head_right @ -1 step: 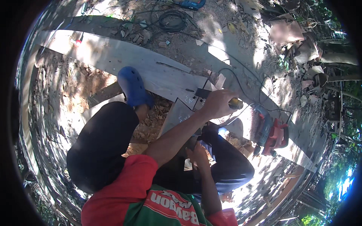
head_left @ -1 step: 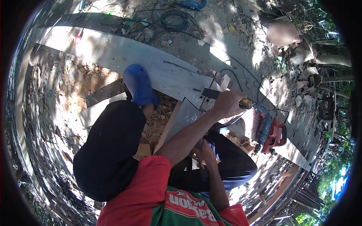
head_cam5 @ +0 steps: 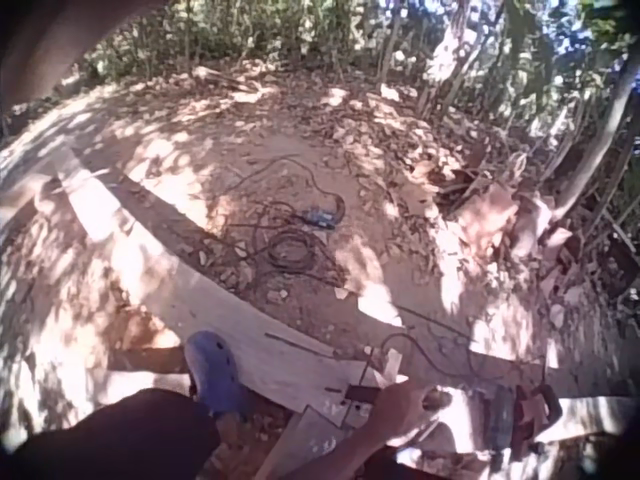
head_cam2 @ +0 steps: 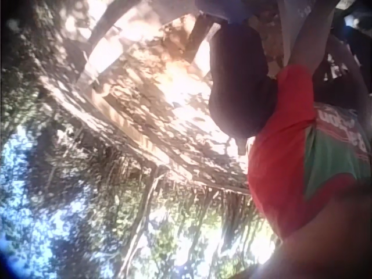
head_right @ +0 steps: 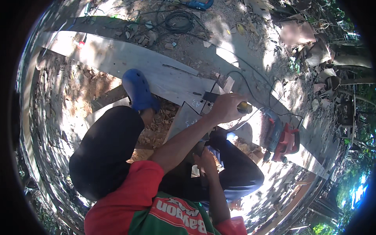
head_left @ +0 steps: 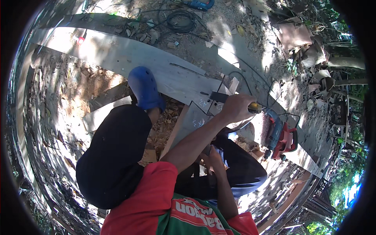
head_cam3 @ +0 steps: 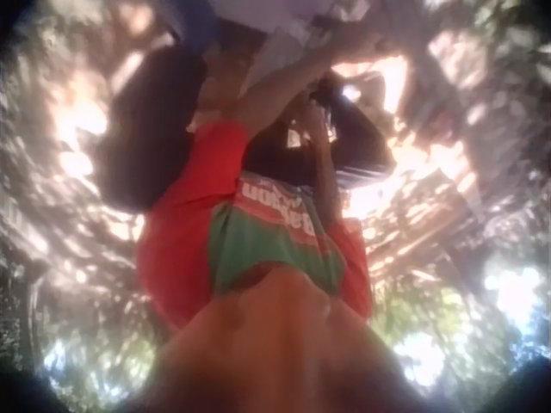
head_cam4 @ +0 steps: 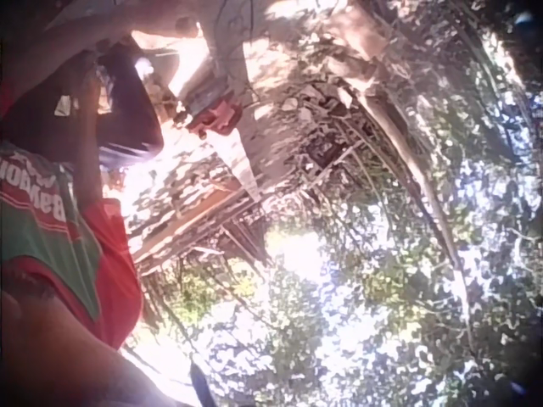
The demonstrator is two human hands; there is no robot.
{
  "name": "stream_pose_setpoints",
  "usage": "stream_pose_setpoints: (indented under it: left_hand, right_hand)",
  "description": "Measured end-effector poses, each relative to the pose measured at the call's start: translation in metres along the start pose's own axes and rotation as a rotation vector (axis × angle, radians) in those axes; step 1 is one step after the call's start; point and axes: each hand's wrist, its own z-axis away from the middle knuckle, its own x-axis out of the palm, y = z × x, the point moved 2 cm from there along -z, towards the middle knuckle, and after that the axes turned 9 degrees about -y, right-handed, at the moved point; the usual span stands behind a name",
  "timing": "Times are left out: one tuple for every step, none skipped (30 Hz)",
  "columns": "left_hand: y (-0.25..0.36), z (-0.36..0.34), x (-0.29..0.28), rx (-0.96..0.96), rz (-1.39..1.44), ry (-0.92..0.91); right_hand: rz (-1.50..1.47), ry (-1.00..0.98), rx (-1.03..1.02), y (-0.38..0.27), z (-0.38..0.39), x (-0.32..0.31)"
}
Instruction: The person constructs a wooden frame outdoors by using a power drill to make holes, a hammer and chisel to shape joints, and a circular saw to cut a board.
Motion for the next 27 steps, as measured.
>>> stream_pose_setpoints:
  left_hand:
    - [-0.001,0.001,0.0,0.015,-0.002,0.017]
    - [-0.002,0.002,0.0,0.03,-0.003,0.035]
    - [-0.002,0.003,0.0,0.046,-0.004,0.051]
    - [-0.003,0.003,0.0,0.044,0.004,0.052]
    - [-0.004,0.002,0.0,0.042,0.013,0.053]
    - [-0.004,0.002,0.0,0.039,0.022,0.052]
    - [-0.004,0.002,-0.001,0.041,0.033,0.049]
    - [-0.005,0.002,-0.002,0.042,0.044,0.047]
    - [-0.005,0.002,-0.003,0.042,0.055,0.045]
    - [-0.006,0.003,-0.003,0.042,0.05,0.06]
    - [-0.005,0.004,-0.004,0.042,0.045,0.074]
    - [-0.006,0.004,-0.003,0.042,0.041,0.09]
    - [-0.007,0.006,-0.002,0.055,0.041,0.121]
    - [-0.007,0.007,-0.002,0.069,0.04,0.151]
    - [-0.006,0.008,-0.002,0.081,0.042,0.18]
    - [-0.006,0.008,-0.001,0.074,0.047,0.185]
    - [-0.006,0.009,-0.002,0.067,0.052,0.189]
    - [-0.006,0.01,-0.003,0.059,0.055,0.193]
    - [-0.006,0.01,-0.003,0.047,0.072,0.194]
    - [-0.006,0.009,-0.004,0.036,0.089,0.195]
    - [-0.008,0.009,-0.005,0.024,0.103,0.196]
    - [-0.009,0.009,-0.006,0.025,0.105,0.207]
    - [-0.009,0.008,-0.007,0.026,0.108,0.217]
    - [-0.009,0.008,-0.007,0.028,0.112,0.226]
    - [-0.009,0.007,-0.007,0.021,0.112,0.221]
    - [-0.008,0.007,-0.007,0.014,0.113,0.216]
    - [-0.008,0.007,-0.007,0.006,0.114,0.211]
  right_hand:
    - [0.02,0.0,0.016,-0.008,0.003,-0.002]
    - [0.016,-0.007,0.042,-0.012,0.004,-0.003]
    - [0.017,-0.013,0.06,-0.013,0.005,-0.004]
    - [0.018,-0.019,0.075,-0.014,0.006,-0.005]
    - [0.026,-0.027,0.082,-0.014,0.005,-0.005]
    - [0.022,-0.032,0.089,-0.012,0.004,-0.004]
    - [0.02,-0.037,0.096,-0.01,0.003,-0.003]
    - [0.007,-0.04,0.103,-0.004,0.0,-0.002]
    - [-0.004,-0.044,0.11,-0.003,0.0,-0.001]
    - [0.012,-0.047,0.109,-0.004,0.0,-0.002]
    - [0.029,-0.049,0.109,-0.006,0.001,-0.004]
    - [0.037,-0.054,0.108,-0.007,0.001,-0.004]
    - [0.045,-0.058,0.108,-0.008,0.001,-0.005]
    - [0.043,-0.064,0.108,-0.008,0.0,-0.005]
    - [0.043,-0.065,0.107,-0.007,-0.001,-0.004]
    - [0.043,-0.065,0.106,-0.005,-0.001,-0.004]
    - [0.045,-0.061,0.102,-0.003,-0.002,-0.003]
    - [0.054,-0.057,0.099,-0.001,-0.003,-0.002]
    - [0.064,-0.052,0.096,0.001,-0.004,-0.001]
    - [0.082,-0.045,0.096,0.002,-0.005,-0.001]
    - [0.071,-0.052,0.106,0.002,-0.005,-0.001]
    - [0.06,-0.058,0.118,0.001,-0.005,-0.001]
    - [0.02,-0.076,0.143,-0.001,-0.004,-0.002]
    - [0.025,-0.074,0.142,0.0,-0.004,-0.002]
    - [0.03,-0.073,0.141,0.0,-0.004,-0.002]
    - [0.081,-0.055,0.113,0.003,-0.006,-0.001]
    - [0.132,-0.037,0.086,0.005,-0.006,0.0]
